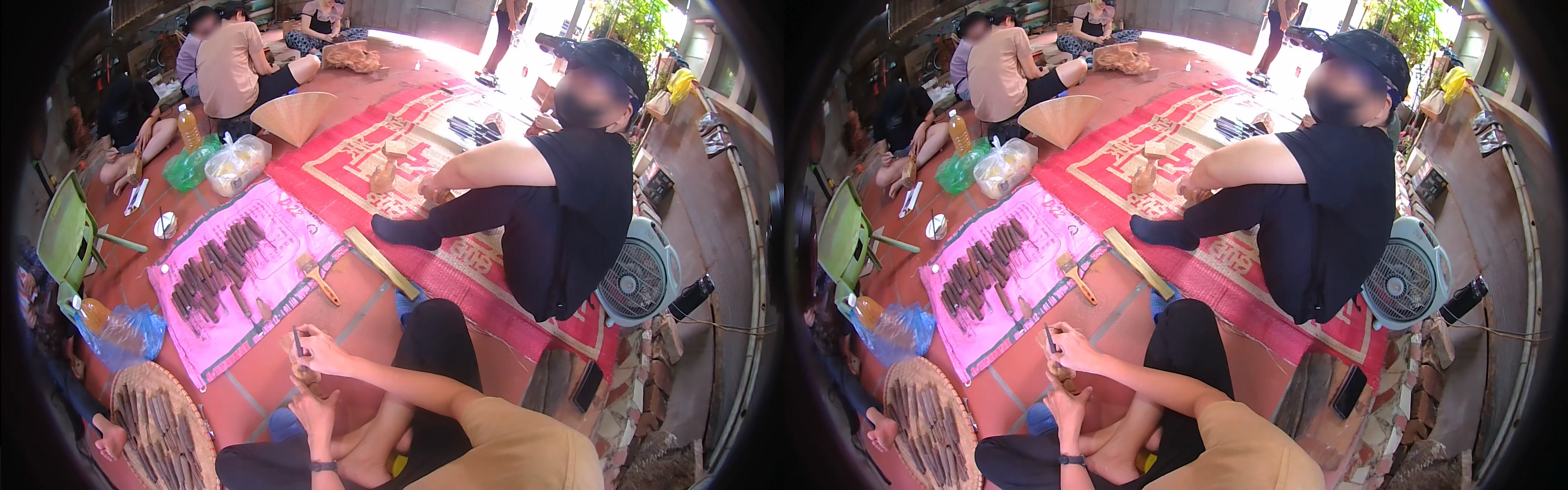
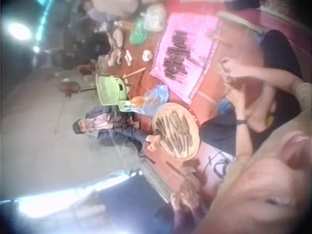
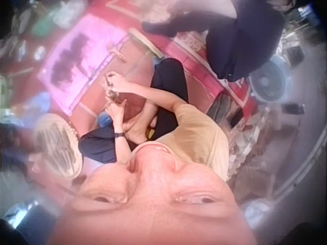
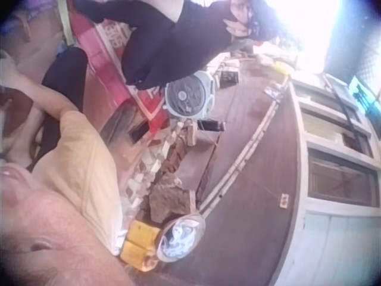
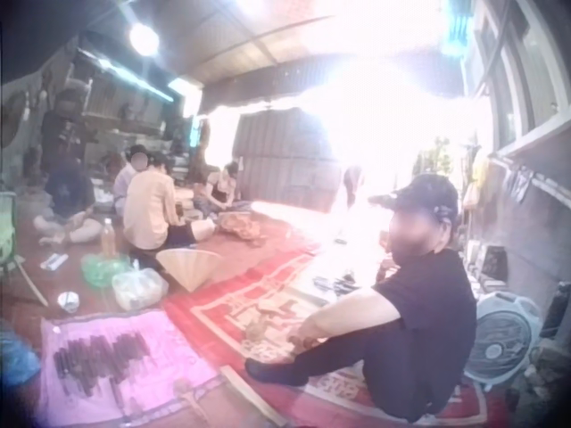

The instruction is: The person sits on the floor and uses a small knife to carve a piece of wood held in their left hand. They rotate the wood and make precise cuts to shape it while other people work nearby.

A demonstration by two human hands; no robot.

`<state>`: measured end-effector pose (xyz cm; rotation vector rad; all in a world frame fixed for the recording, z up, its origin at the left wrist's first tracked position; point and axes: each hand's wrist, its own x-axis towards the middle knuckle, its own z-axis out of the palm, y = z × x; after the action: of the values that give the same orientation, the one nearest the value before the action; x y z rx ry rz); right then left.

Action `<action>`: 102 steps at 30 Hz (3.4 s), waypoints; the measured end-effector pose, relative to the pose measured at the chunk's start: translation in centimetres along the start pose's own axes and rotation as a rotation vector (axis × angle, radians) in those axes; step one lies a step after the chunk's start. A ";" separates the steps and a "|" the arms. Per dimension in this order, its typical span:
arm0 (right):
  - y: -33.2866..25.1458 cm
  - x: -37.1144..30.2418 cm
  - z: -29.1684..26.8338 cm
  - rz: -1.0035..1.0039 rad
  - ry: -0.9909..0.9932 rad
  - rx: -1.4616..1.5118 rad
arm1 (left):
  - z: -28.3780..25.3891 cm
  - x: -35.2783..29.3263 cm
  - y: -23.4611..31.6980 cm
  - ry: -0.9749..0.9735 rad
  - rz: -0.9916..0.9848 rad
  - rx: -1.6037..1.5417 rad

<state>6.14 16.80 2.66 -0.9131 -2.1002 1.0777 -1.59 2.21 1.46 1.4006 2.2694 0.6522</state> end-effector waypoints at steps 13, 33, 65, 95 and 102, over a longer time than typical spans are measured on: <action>2.4 1.5 -0.4 0.260 0.010 0.673 | -1.5 -0.6 2.4 0.117 0.068 -0.207; -0.4 1.3 0.1 -0.211 0.172 0.268 | -2.7 0.1 1.0 -0.029 -0.004 -0.232; 3.5 1.8 1.4 -0.034 0.208 0.166 | 1.0 4.9 -3.1 -0.175 -0.364 -0.631; 4.7 1.7 1.7 -0.034 0.236 0.179 | 1.8 5.0 -3.3 -0.052 -0.285 -0.401; 4.1 1.7 1.3 0.013 0.177 0.178 | 2.0 5.3 -3.9 -0.063 -0.281 -0.396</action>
<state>5.37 19.29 -1.12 -0.9006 -1.8260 1.1276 -5.49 5.79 -2.86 0.8853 2.0855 0.8871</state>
